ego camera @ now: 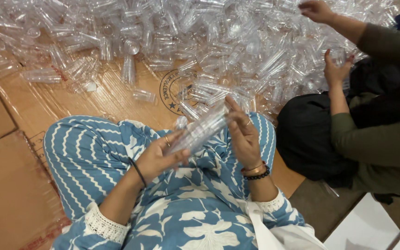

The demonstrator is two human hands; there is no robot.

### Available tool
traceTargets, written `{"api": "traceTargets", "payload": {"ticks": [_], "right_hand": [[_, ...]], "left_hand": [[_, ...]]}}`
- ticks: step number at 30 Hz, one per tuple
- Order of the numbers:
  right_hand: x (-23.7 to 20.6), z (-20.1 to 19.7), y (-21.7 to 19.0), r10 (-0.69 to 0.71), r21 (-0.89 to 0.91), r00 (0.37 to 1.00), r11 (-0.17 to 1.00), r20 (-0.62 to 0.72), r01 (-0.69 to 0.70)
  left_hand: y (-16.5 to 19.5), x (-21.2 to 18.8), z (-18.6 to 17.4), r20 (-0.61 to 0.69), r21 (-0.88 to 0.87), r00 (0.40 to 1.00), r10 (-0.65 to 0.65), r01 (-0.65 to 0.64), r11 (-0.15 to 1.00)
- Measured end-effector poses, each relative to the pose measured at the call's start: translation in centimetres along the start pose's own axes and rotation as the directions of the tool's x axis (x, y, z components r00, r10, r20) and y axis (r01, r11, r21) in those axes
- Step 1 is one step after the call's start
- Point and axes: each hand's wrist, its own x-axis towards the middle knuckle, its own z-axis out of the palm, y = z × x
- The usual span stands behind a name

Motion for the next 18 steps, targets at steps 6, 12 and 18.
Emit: {"api": "traceTargets", "payload": {"ticks": [6,12,18], "right_hand": [[-0.4,-0.3,0.6,0.207,0.142,0.975,0.971,-0.084,-0.194],[-0.9,1.0,1.5,0.211,0.247,0.976,0.95,-0.053,-0.192],[-0.1,1.8,1.7,0.205,0.059,0.961,0.979,-0.186,-0.197]], "left_hand": [[0.6,-0.6,-0.2,-0.081,0.527,0.922,0.38,-0.284,0.801],[0.5,0.7,0.1,0.134,0.546,0.93,0.343,-0.359,0.757],[-1.4,2.3,0.2,0.16,-0.073,0.982,0.103,-0.092,0.993]]}}
